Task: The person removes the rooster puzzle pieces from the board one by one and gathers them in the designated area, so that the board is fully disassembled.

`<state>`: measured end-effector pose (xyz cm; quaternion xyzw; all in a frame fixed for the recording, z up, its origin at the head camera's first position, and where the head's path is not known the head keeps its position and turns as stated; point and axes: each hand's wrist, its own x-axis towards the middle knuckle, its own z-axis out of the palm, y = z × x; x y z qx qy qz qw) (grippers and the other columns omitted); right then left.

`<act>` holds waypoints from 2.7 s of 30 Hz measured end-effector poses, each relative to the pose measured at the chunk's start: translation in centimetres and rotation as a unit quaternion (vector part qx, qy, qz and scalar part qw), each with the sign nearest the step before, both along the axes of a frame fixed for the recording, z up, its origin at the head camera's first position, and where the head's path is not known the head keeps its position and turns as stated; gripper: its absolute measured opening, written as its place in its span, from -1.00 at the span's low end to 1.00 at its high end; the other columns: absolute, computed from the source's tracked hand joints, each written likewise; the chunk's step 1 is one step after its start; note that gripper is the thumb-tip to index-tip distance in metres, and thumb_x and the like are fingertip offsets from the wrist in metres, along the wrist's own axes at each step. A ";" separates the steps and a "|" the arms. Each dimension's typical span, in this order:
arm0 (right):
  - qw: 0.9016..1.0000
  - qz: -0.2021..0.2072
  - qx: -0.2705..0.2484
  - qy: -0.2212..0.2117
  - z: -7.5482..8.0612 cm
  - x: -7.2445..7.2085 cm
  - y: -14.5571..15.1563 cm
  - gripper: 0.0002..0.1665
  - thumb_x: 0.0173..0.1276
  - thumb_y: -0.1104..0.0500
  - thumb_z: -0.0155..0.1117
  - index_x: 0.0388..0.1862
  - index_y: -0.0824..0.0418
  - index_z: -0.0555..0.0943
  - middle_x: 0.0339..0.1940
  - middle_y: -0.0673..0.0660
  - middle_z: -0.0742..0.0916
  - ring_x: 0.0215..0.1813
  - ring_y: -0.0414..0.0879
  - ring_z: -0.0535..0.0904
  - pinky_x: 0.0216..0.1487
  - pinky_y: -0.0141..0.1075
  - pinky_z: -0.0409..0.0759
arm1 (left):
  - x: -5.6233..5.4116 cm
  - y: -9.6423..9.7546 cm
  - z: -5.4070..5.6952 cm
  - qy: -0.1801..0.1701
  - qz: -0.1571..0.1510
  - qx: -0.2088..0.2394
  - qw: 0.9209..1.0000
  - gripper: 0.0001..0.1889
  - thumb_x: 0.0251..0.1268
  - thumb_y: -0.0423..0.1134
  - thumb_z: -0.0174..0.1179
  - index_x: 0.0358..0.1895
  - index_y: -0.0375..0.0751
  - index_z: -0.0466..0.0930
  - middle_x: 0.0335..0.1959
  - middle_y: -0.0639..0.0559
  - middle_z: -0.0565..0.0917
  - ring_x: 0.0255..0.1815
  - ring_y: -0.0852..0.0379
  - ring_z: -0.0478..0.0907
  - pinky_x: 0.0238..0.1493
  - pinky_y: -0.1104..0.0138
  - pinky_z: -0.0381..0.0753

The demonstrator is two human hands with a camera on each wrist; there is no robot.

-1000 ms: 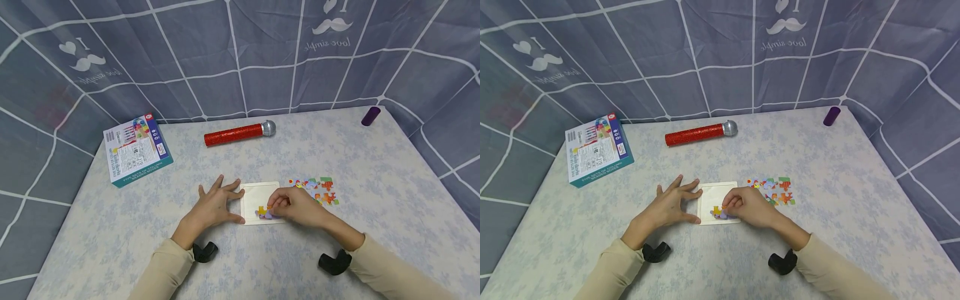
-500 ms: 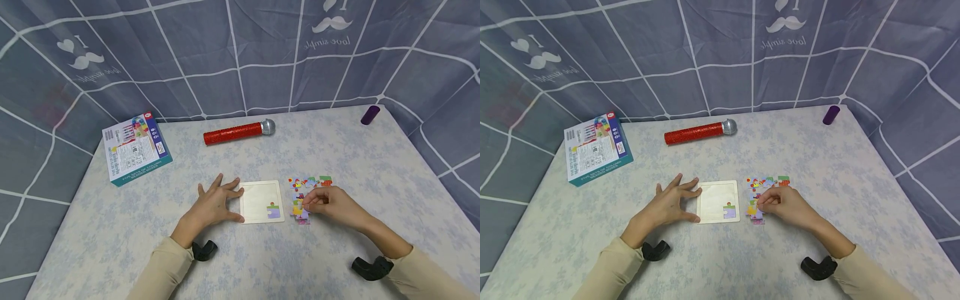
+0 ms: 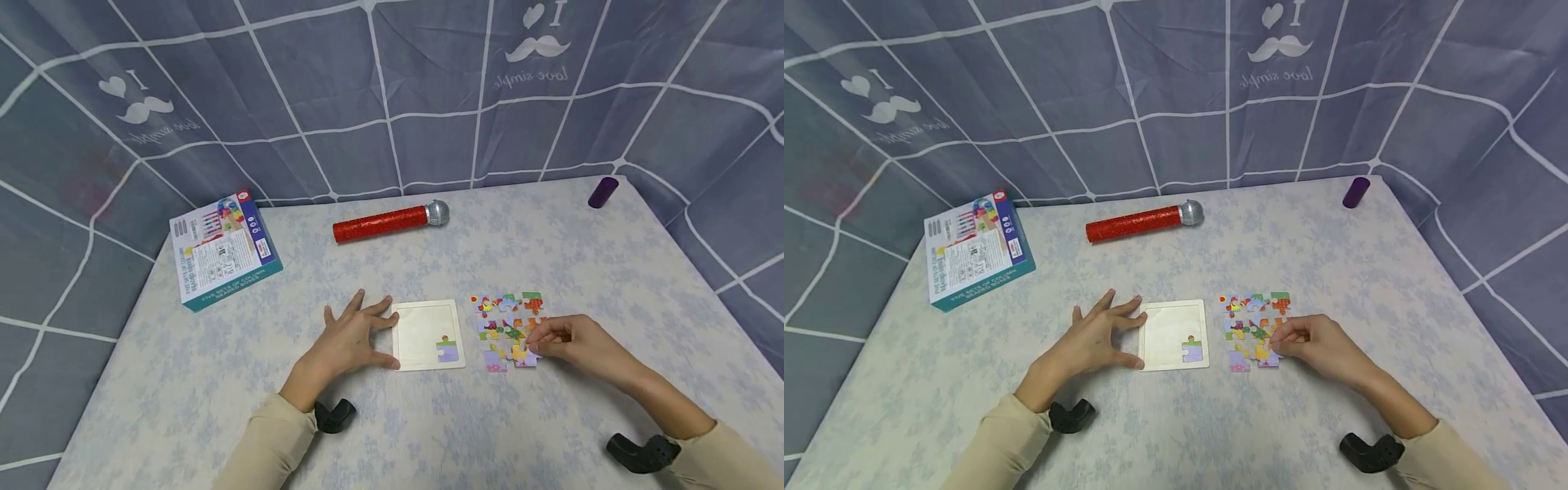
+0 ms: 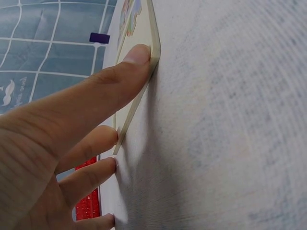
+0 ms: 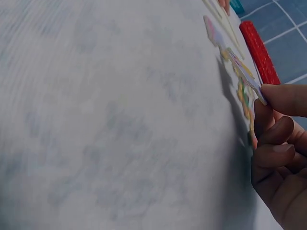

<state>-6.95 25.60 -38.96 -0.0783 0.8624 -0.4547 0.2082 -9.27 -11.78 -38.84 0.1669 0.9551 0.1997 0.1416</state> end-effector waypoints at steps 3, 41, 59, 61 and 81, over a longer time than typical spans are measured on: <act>1.000 -0.005 0.004 0.000 -0.3 0.2 0.2 -0.79 0.35 0.09 0.34 -0.16 0.21 0.70 -0.34 0.04 0.72 -0.29 -0.16 0.59 -0.26 -0.36 0.55 | 0.1 -0.1 -0.1 0.003 0.001 -0.001 1.000 -0.13 -0.28 0.08 0.62 0.29 0.04 0.55 0.48 0.14 0.30 0.58 -0.19 -0.13 0.22 -0.53 -0.26; 0.991 0.017 0.087 0.101 0.0 0.3 -1.1 -0.92 0.33 0.20 0.37 -0.36 0.17 0.72 -0.56 -0.07 0.62 -0.51 -0.29 0.40 -0.44 -0.39 0.41 | 0.0 0.0 -0.1 0.002 -0.001 0.006 1.000 -0.13 -0.30 0.07 0.63 0.28 0.03 0.56 0.47 0.13 0.30 0.58 -0.20 -0.14 0.20 -0.55 -0.29; 0.992 0.047 0.018 0.118 1.3 -1.2 -7.4 -0.88 0.24 0.27 0.43 -0.23 0.18 0.80 -0.30 0.00 0.77 -0.44 -0.24 0.52 -0.47 -0.40 0.49 | 0.0 -0.1 -0.2 -0.001 0.001 0.006 1.000 -0.13 -0.28 0.07 0.62 0.29 0.04 0.55 0.48 0.14 0.29 0.58 -0.19 -0.15 0.22 -0.53 -0.29; 0.989 0.067 0.006 0.129 0.9 -1.4 -8.7 -0.85 0.24 0.28 0.42 -0.20 0.20 0.80 -0.26 0.00 0.78 -0.38 -0.25 0.55 -0.42 -0.41 0.51 | 0.1 -0.2 -0.2 -0.004 0.003 0.008 1.000 -0.13 -0.27 0.07 0.62 0.29 0.04 0.54 0.48 0.15 0.28 0.59 -0.18 -0.16 0.23 -0.52 -0.31; 0.984 0.105 -0.011 0.147 -0.5 -2.2 -11.1 -0.86 0.22 0.39 0.39 -0.23 0.32 0.78 -0.36 0.02 0.74 -0.56 -0.27 0.51 -0.46 -0.39 0.52 | -0.2 0.0 -0.1 0.000 0.000 -0.005 1.000 -0.13 -0.29 0.10 0.62 0.28 0.04 0.55 0.48 0.14 0.29 0.58 -0.20 -0.14 0.21 -0.54 -0.27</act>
